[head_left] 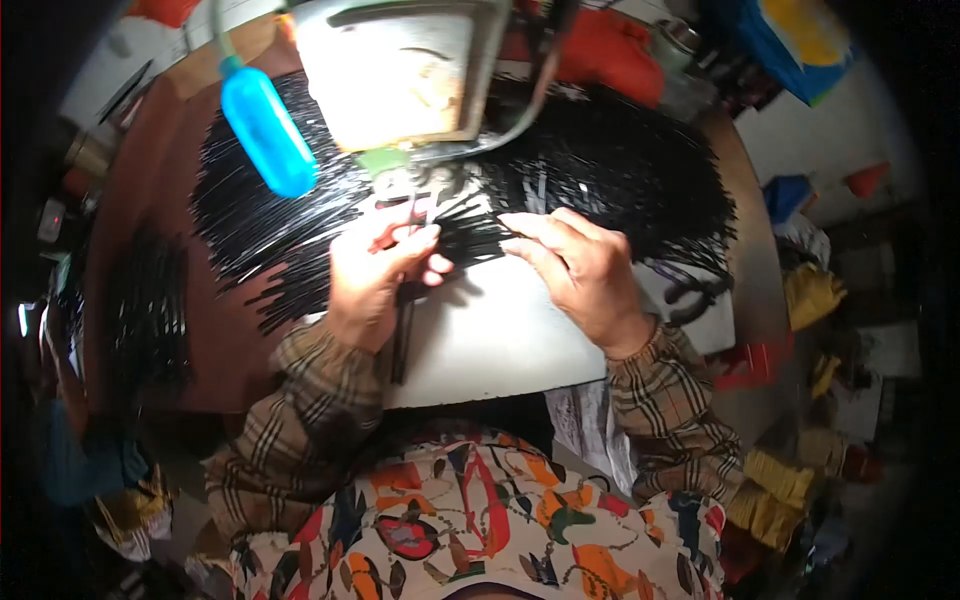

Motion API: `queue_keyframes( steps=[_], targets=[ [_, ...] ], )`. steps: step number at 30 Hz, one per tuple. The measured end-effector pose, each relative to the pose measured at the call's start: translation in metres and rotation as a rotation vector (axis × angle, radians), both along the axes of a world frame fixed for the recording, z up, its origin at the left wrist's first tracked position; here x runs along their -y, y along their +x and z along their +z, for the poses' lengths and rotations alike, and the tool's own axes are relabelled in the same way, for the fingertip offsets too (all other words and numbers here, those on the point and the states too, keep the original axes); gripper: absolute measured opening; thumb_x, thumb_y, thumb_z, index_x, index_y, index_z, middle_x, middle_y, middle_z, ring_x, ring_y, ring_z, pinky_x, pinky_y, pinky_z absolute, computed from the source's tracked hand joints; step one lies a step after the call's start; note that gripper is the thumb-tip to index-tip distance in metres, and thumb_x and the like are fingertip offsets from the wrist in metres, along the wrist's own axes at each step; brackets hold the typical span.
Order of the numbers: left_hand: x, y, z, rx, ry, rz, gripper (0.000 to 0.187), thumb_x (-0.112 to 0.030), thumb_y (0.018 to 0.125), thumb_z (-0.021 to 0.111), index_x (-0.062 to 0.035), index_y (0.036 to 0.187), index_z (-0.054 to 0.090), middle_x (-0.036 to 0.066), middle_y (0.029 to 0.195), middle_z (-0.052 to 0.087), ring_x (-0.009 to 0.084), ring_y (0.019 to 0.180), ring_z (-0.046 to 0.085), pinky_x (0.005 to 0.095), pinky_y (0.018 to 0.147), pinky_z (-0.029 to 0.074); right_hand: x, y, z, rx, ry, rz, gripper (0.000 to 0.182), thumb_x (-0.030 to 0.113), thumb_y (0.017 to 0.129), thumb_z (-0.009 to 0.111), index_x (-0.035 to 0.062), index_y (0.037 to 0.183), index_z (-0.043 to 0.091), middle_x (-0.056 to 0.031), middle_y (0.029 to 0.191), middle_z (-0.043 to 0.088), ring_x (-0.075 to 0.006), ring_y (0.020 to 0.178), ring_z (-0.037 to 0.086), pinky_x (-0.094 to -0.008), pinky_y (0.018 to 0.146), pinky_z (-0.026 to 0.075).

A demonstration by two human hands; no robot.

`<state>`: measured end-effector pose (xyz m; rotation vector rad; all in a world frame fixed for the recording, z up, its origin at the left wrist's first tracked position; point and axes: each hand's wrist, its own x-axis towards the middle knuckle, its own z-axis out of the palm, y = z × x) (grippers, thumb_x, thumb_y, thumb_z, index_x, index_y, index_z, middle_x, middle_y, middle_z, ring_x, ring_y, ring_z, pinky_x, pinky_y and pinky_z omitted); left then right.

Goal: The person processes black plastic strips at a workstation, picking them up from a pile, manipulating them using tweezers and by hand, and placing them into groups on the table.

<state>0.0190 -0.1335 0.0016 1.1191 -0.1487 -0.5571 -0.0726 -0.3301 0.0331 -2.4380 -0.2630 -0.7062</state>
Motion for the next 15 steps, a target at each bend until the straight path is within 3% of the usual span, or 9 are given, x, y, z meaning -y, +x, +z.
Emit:
queue_keyframes(
  steps=[5,8,9,15],
  targets=[
    [-0.012,0.012,-0.015,0.017,-0.037,0.035,0.033,0.000,0.084,0.066,0.0088,0.114,0.056,0.007,0.082,0.062,0.0136,0.062,0.062,0.0214,0.053,0.049,-0.045,0.049,-0.034,-0.328,0.831,0.056,0.017,0.005,0.087,0.064,-0.0026,0.102,0.065,-0.0043,0.072,0.064,-0.0077,0.058,0.058,-0.0225,0.051,0.048],
    [-0.014,0.014,-0.015,-0.002,-0.092,0.033,0.034,0.001,0.084,0.066,0.0085,0.115,0.056,0.005,0.079,0.060,0.0110,0.060,0.059,0.0205,0.052,0.047,-0.058,0.056,-0.036,-0.412,0.976,0.068,0.016,0.008,0.091,0.062,-0.0026,0.102,0.064,-0.0001,0.066,0.060,-0.0034,0.051,0.052,-0.0206,0.044,0.044],
    [-0.014,0.013,-0.012,-0.006,-0.100,0.036,0.034,0.001,0.084,0.066,0.0083,0.116,0.056,0.004,0.079,0.060,0.0108,0.060,0.058,0.0204,0.051,0.047,-0.063,0.061,-0.041,-0.328,0.975,0.087,0.016,0.010,0.091,0.062,-0.0008,0.103,0.065,0.0007,0.063,0.058,-0.0008,0.045,0.047,-0.0183,0.038,0.038],
    [-0.014,0.013,-0.008,-0.035,-0.125,0.043,0.029,0.002,0.085,0.064,0.0084,0.113,0.057,0.004,0.077,0.059,0.0099,0.058,0.057,0.0208,0.049,0.045,-0.068,0.063,-0.037,-0.391,1.071,-0.035,0.015,0.012,0.092,0.062,0.0016,0.103,0.065,0.0015,0.064,0.056,-0.0004,0.043,0.044,-0.0179,0.036,0.035]
  ],
)
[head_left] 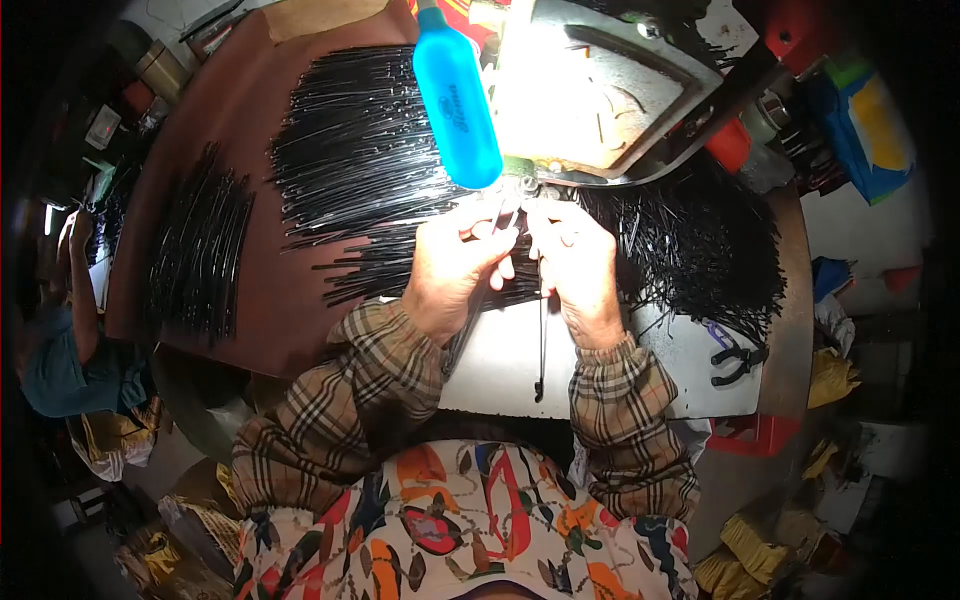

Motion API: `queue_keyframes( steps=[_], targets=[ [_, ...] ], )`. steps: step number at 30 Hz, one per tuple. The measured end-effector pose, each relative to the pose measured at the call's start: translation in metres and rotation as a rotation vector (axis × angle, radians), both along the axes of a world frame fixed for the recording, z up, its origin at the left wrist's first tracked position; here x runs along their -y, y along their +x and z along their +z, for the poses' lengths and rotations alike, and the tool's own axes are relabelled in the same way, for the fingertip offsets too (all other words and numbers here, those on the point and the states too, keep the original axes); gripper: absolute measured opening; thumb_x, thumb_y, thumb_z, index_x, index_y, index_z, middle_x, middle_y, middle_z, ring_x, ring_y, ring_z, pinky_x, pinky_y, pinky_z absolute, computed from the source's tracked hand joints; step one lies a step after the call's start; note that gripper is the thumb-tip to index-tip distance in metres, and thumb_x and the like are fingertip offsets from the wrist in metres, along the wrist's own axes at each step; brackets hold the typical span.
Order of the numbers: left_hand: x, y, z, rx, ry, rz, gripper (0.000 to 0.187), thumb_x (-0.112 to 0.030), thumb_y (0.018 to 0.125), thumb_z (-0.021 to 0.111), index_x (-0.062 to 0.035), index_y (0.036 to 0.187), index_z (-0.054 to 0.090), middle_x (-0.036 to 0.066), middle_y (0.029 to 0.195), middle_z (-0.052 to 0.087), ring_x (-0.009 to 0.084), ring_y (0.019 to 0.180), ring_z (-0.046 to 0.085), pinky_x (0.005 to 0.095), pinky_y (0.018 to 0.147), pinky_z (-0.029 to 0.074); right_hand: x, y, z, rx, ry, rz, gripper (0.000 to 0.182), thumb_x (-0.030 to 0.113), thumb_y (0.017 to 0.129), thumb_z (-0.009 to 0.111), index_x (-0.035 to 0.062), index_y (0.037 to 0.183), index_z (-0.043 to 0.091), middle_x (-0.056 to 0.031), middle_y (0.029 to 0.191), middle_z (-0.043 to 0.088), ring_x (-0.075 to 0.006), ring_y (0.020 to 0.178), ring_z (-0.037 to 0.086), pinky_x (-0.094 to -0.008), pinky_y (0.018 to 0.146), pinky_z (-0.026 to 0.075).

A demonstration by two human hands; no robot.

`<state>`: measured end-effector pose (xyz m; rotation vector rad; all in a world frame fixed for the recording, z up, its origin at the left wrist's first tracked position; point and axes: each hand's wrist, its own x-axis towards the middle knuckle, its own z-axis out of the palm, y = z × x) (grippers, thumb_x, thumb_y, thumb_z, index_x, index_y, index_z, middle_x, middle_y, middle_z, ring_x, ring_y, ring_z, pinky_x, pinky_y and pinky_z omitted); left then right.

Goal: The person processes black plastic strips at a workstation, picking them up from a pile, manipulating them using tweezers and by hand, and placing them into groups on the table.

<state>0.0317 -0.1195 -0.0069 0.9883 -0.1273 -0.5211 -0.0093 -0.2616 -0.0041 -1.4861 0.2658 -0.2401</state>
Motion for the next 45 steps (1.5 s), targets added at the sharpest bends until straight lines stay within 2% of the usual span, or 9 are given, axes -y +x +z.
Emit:
queue_keyframes(
  steps=[9,12,15,19,23,26,29,36,45],
  targets=[
    [-0.025,-0.018,0.027,-0.073,0.178,-0.286,0.021,-0.006,0.088,0.062,0.0043,0.106,0.060,0.008,0.086,0.063,0.0100,0.060,0.056,0.0212,0.051,0.044,0.001,-0.057,0.041,0.618,-0.482,-0.723,0.016,0.004,0.096,0.050,-0.0050,0.110,0.048,-0.0083,0.072,0.057,-0.0092,0.058,0.055,-0.0205,0.046,0.043],
    [-0.021,-0.021,0.034,-0.236,0.047,-0.444,0.026,-0.009,0.088,0.063,0.0044,0.110,0.057,0.013,0.102,0.063,0.0104,0.062,0.056,0.0207,0.051,0.044,-0.006,-0.082,0.034,0.813,-0.614,-0.222,0.009,0.002,0.083,0.065,-0.0025,0.088,0.059,-0.0161,0.081,0.064,-0.0254,0.077,0.068,-0.0312,0.059,0.057],
    [-0.017,-0.016,0.028,-0.259,-0.136,-0.565,0.028,-0.010,0.088,0.063,0.0044,0.110,0.055,0.015,0.114,0.060,0.0098,0.066,0.057,0.0203,0.051,0.044,-0.013,-0.094,0.033,0.909,-0.972,0.217,0.024,0.003,0.073,0.071,0.0012,0.094,0.061,-0.0187,0.106,0.061,-0.0282,0.084,0.068,-0.0334,0.067,0.060],
    [-0.015,-0.019,0.027,-0.268,-0.045,-0.509,0.025,-0.010,0.086,0.065,0.0019,0.107,0.056,0.007,0.095,0.060,0.0059,0.062,0.049,0.0198,0.049,0.039,-0.016,-0.093,0.017,0.899,-0.999,0.416,0.021,0.002,0.074,0.071,0.0017,0.093,0.062,-0.0170,0.105,0.062,-0.0273,0.082,0.068,-0.0321,0.068,0.060],
    [-0.019,-0.018,0.030,-0.204,-0.056,-0.480,0.021,-0.012,0.087,0.064,-0.0024,0.104,0.059,-0.001,0.084,0.058,0.0036,0.060,0.042,0.0189,0.049,0.031,-0.007,-0.083,0.000,0.525,-0.893,-0.139,0.019,0.005,0.087,0.064,0.0004,0.105,0.060,-0.0133,0.096,0.065,-0.0223,0.079,0.068,-0.0284,0.059,0.056],
    [-0.018,-0.021,0.028,-0.214,-0.006,-0.492,0.027,-0.012,0.087,0.065,-0.0028,0.110,0.057,0.000,0.089,0.059,0.0029,0.068,0.047,0.0187,0.050,0.032,0.003,-0.051,0.002,-0.033,0.050,-0.034,0.019,0.015,0.096,0.056,-0.0019,0.105,0.059,-0.0090,0.087,0.066,-0.0119,0.070,0.064,-0.0202,0.051,0.047],
    [-0.014,-0.027,0.028,-0.214,0.000,-0.497,0.031,-0.012,0.087,0.065,-0.0032,0.116,0.056,0.002,0.096,0.062,0.0027,0.075,0.051,0.0187,0.050,0.033,0.012,-0.035,-0.006,0.039,0.470,0.160,0.023,0.018,0.097,0.055,-0.0030,0.105,0.061,-0.0071,0.080,0.064,-0.0093,0.065,0.061,-0.0189,0.047,0.042],
    [-0.018,-0.027,0.042,-0.151,0.134,-0.345,0.013,-0.008,0.088,0.062,0.0018,0.098,0.062,0.002,0.084,0.062,0.0061,0.060,0.052,0.0195,0.050,0.039,0.027,-0.012,-0.023,0.190,0.484,0.191,0.024,0.009,0.092,0.056,-0.0037,0.111,0.061,-0.0021,0.082,0.061,-0.0053,0.058,0.052,-0.0177,0.047,0.041],
    [-0.007,0.000,0.004,0.099,0.043,-0.009,0.021,-0.003,0.086,0.065,0.0055,0.105,0.062,0.006,0.081,0.064,0.0096,0.059,0.058,0.0201,0.049,0.045,0.014,0.000,-0.009,0.123,0.111,0.220,0.017,0.006,0.092,0.057,-0.0040,0.104,0.064,-0.0033,0.077,0.062,-0.0063,0.061,0.059,-0.0202,0.053,0.050]
  ],
)
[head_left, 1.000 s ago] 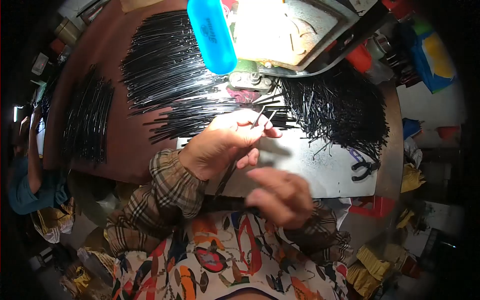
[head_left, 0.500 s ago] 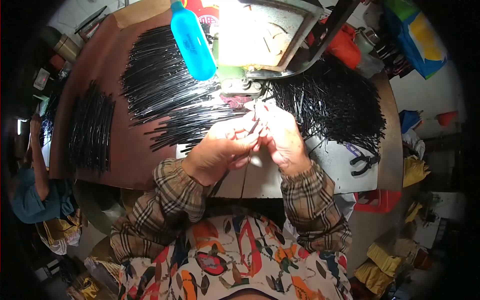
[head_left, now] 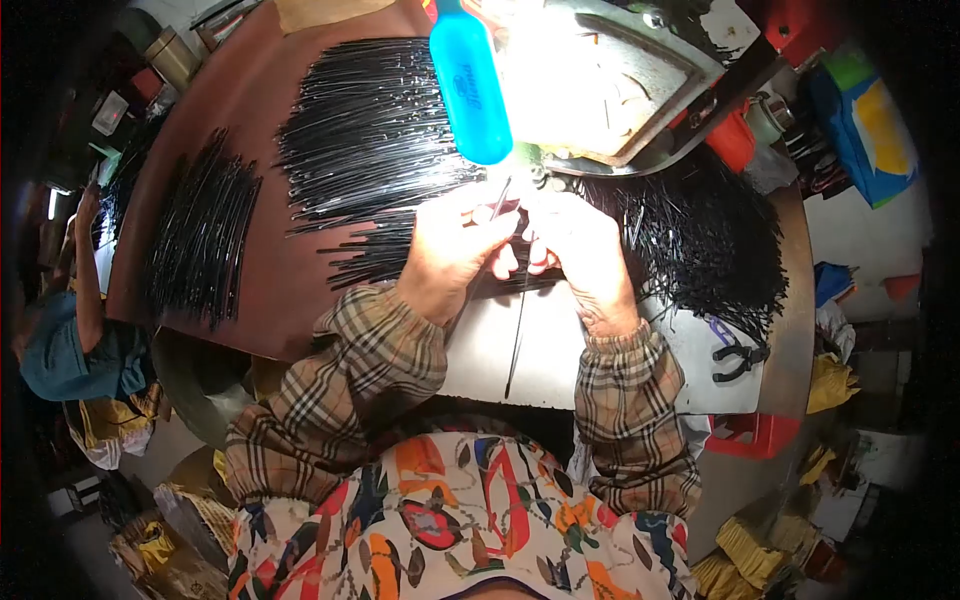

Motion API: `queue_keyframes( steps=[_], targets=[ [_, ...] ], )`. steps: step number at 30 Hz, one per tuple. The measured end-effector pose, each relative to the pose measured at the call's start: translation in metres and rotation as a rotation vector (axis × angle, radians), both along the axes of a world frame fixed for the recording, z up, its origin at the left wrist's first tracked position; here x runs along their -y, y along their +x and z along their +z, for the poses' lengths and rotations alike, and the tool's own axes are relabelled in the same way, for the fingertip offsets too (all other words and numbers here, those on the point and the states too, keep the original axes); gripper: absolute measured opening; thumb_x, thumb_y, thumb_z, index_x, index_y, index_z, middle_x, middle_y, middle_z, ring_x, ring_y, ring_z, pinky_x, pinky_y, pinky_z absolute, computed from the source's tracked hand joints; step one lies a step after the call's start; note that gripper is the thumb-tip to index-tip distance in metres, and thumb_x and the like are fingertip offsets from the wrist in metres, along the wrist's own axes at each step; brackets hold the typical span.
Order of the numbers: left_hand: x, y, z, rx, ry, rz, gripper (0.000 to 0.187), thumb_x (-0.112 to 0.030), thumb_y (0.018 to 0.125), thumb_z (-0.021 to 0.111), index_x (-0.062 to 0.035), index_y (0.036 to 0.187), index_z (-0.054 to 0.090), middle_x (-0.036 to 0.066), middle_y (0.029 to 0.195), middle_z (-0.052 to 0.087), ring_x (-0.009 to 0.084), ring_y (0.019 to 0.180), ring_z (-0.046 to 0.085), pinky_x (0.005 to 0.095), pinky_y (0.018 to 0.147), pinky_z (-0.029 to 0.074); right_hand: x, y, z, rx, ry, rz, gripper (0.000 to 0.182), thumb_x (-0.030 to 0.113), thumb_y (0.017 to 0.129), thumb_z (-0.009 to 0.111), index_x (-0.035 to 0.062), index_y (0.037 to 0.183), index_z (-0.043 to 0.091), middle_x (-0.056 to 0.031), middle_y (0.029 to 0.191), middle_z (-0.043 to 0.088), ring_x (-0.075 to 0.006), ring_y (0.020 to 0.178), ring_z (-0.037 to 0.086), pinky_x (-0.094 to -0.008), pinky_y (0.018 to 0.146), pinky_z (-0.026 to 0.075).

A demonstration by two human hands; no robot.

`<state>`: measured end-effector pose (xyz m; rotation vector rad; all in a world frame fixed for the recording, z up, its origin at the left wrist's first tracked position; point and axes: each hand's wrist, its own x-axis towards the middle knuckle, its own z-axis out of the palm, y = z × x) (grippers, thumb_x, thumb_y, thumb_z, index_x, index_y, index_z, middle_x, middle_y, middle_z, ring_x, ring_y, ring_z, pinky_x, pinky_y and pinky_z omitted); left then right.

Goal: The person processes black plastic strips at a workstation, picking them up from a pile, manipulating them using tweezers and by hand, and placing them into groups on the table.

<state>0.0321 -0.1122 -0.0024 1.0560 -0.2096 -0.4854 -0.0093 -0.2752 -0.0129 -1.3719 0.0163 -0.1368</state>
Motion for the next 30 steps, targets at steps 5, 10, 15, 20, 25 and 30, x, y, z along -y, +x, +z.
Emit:
queue_keyframes(
  steps=[5,10,15,20,25,30],
  targets=[
    [0.003,0.003,-0.003,0.007,-0.006,-0.005,0.020,-0.004,0.086,0.066,0.0041,0.104,0.063,0.005,0.083,0.065,0.0061,0.058,0.055,0.0187,0.049,0.043,-0.014,0.002,0.002,0.004,-0.107,-0.128,0.013,0.008,0.093,0.058,-0.0035,0.097,0.063,-0.0035,0.072,0.061,-0.0065,0.052,0.056,-0.0206,0.047,0.048],
    [0.006,0.005,-0.006,-0.025,-0.012,-0.028,0.018,-0.004,0.087,0.065,0.0030,0.104,0.063,0.004,0.083,0.065,0.0050,0.057,0.054,0.0181,0.049,0.042,-0.016,0.003,-0.003,0.002,-0.071,-0.167,0.011,0.007,0.092,0.059,-0.0031,0.094,0.063,-0.0030,0.071,0.061,-0.0060,0.051,0.056,-0.0203,0.045,0.046],
    [0.007,0.006,-0.010,-0.070,-0.058,-0.043,0.019,-0.002,0.088,0.063,0.0038,0.106,0.062,0.004,0.083,0.065,0.0056,0.057,0.054,0.0181,0.049,0.042,-0.017,0.002,0.001,-0.020,-0.062,-0.181,0.010,0.006,0.093,0.058,-0.0029,0.093,0.062,-0.0024,0.071,0.060,-0.0050,0.051,0.054,-0.0193,0.044,0.045],
    [0.008,0.007,-0.011,-0.075,-0.041,-0.051,0.020,-0.001,0.087,0.063,0.0043,0.107,0.061,0.004,0.080,0.063,0.0060,0.056,0.053,0.0183,0.049,0.042,-0.019,0.002,0.001,-0.029,-0.033,-0.176,0.010,0.006,0.093,0.058,-0.0023,0.094,0.063,-0.0021,0.072,0.060,-0.0042,0.051,0.053,-0.0186,0.043,0.044],
    [0.008,0.006,-0.011,-0.069,-0.036,-0.030,0.021,-0.001,0.087,0.063,0.0043,0.108,0.060,0.003,0.077,0.062,0.0062,0.056,0.053,0.0183,0.048,0.041,-0.018,0.001,-0.003,0.034,-0.064,-0.194,0.010,0.007,0.093,0.058,-0.0019,0.095,0.062,-0.0019,0.073,0.059,-0.0040,0.051,0.053,-0.0184,0.043,0.044],
    [0.011,0.006,-0.013,-0.059,-0.040,-0.024,0.021,0.000,0.086,0.063,0.0045,0.107,0.060,0.004,0.076,0.062,0.0067,0.055,0.053,0.0186,0.047,0.040,-0.018,0.001,-0.002,0.001,-0.076,-0.189,0.009,0.006,0.093,0.058,-0.0017,0.095,0.062,-0.0016,0.073,0.059,-0.0037,0.051,0.052,-0.0182,0.043,0.043]
  ],
)
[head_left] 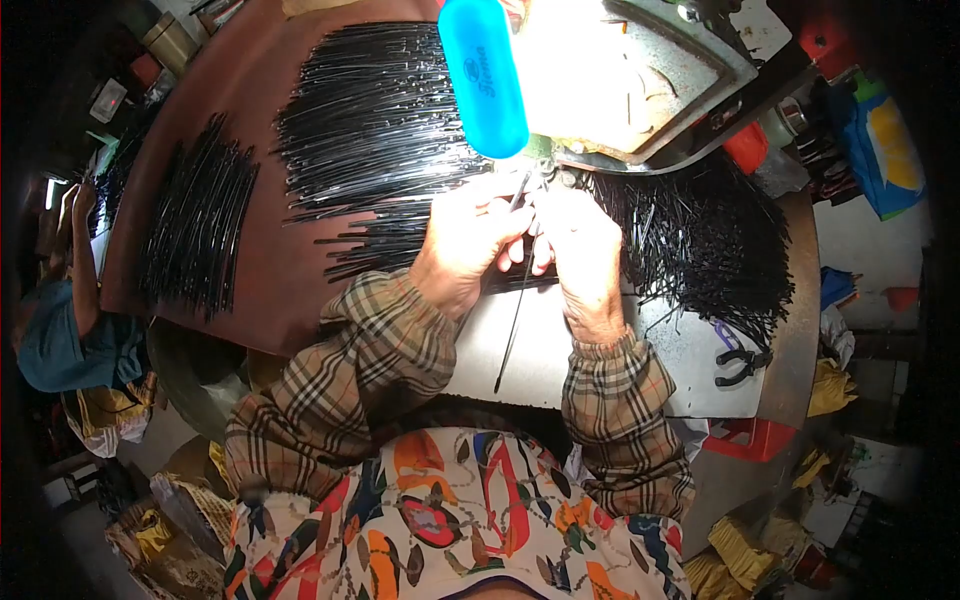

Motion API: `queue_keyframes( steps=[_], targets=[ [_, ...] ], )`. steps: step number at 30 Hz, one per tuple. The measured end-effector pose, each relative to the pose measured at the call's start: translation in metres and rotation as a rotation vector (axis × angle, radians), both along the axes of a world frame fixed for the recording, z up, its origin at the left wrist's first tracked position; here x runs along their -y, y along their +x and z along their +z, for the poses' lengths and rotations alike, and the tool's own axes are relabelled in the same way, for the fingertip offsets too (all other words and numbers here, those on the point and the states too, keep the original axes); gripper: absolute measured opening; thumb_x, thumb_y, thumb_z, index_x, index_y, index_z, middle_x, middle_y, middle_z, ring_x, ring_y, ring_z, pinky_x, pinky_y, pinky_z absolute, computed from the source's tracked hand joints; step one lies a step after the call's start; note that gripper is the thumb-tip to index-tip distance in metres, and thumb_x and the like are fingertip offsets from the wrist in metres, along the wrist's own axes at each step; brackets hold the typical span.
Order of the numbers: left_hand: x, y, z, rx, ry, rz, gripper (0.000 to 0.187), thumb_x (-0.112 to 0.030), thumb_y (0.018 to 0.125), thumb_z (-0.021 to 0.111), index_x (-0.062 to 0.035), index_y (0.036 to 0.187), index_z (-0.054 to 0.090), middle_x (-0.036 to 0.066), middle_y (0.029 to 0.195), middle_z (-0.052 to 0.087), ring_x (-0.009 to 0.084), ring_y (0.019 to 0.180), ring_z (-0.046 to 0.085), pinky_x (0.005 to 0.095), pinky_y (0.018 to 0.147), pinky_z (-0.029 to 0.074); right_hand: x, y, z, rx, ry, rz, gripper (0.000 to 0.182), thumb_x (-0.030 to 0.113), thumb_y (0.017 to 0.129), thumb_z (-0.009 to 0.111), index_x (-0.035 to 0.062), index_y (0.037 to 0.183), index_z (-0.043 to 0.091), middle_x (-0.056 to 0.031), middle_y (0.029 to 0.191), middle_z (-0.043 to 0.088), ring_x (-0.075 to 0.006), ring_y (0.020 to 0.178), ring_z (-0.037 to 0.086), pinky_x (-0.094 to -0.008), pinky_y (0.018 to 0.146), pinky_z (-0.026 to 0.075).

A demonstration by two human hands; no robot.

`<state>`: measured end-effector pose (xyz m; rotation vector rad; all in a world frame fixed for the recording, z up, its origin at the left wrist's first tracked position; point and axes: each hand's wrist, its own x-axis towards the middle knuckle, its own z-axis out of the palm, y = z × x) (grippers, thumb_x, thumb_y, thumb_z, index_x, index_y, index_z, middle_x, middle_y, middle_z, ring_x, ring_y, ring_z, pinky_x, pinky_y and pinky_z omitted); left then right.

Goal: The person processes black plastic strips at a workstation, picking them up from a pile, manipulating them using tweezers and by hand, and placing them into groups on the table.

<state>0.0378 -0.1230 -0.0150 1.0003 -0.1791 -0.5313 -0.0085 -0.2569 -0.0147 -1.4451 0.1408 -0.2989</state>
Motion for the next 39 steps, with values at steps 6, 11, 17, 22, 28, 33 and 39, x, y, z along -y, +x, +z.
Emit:
queue_keyframes(
  steps=[6,11,17,22,28,33,39],
  targets=[
    [0.004,-0.004,0.001,0.000,0.013,0.043,0.017,-0.001,0.085,0.064,0.0034,0.101,0.062,0.003,0.075,0.061,0.0065,0.055,0.052,0.0188,0.047,0.040,0.002,0.001,-0.005,0.061,-0.038,0.023,0.010,0.007,0.093,0.057,-0.0011,0.093,0.063,-0.0012,0.073,0.059,-0.0034,0.052,0.051,-0.0182,0.043,0.043],
    [0.007,-0.001,0.008,0.012,0.048,0.058,0.009,-0.003,0.084,0.065,0.0011,0.092,0.063,0.003,0.074,0.061,0.0066,0.055,0.052,0.0192,0.048,0.040,0.008,0.010,-0.009,0.146,-0.003,0.060,0.011,0.006,0.093,0.056,-0.0022,0.096,0.063,-0.0011,0.072,0.059,-0.0031,0.052,0.049,-0.0182,0.044,0.040],
    [0.014,0.008,0.010,0.030,0.091,0.088,0.008,-0.005,0.084,0.065,0.0009,0.090,0.063,0.004,0.074,0.061,0.0079,0.056,0.052,0.0197,0.048,0.040,0.013,0.018,-0.006,0.163,-0.008,0.067,0.015,0.008,0.093,0.055,-0.0046,0.100,0.061,-0.0011,0.070,0.059,-0.0034,0.053,0.048,-0.0187,0.046,0.040],
    [0.015,0.012,0.010,0.024,0.116,0.089,0.010,-0.003,0.083,0.064,0.0025,0.091,0.063,0.004,0.074,0.061,0.0089,0.055,0.053,0.0207,0.047,0.041,0.013,0.020,-0.006,0.139,-0.005,0.069,0.019,0.011,0.093,0.054,-0.0060,0.099,0.061,-0.0017,0.069,0.059,-0.0042,0.052,0.048,-0.0188,0.047,0.039],
    [0.011,0.013,0.004,0.073,0.073,0.079,0.021,-0.002,0.082,0.064,0.0055,0.101,0.062,0.005,0.073,0.061,0.0102,0.055,0.055,0.0214,0.047,0.042,0.013,0.020,0.002,0.023,0.009,0.106,0.030,0.022,0.094,0.049,-0.0048,0.097,0.061,-0.0031,0.070,0.055,-0.0073,0.054,0.047,-0.0202,0.049,0.037],
    [0.005,0.014,0.009,0.050,-0.004,-0.001,0.024,-0.004,0.084,0.063,0.0066,0.105,0.061,0.008,0.078,0.064,0.0122,0.059,0.061,0.0215,0.050,0.048,0.010,0.020,0.005,0.020,0.127,0.110,0.029,0.021,0.093,0.052,-0.0064,0.099,0.060,-0.0041,0.069,0.057,-0.0073,0.050,0.047,-0.0206,0.044,0.037],
    [-0.008,0.006,0.011,-0.060,-0.083,-0.071,0.022,-0.005,0.087,0.063,0.0069,0.106,0.060,0.011,0.085,0.064,0.0156,0.065,0.066,0.0244,0.056,0.056,0.009,0.021,0.003,0.051,0.187,0.047,0.022,0.015,0.094,0.053,-0.0055,0.090,0.059,-0.0026,0.063,0.055,-0.0068,0.043,0.046,-0.0203,0.039,0.036]
  ],
)
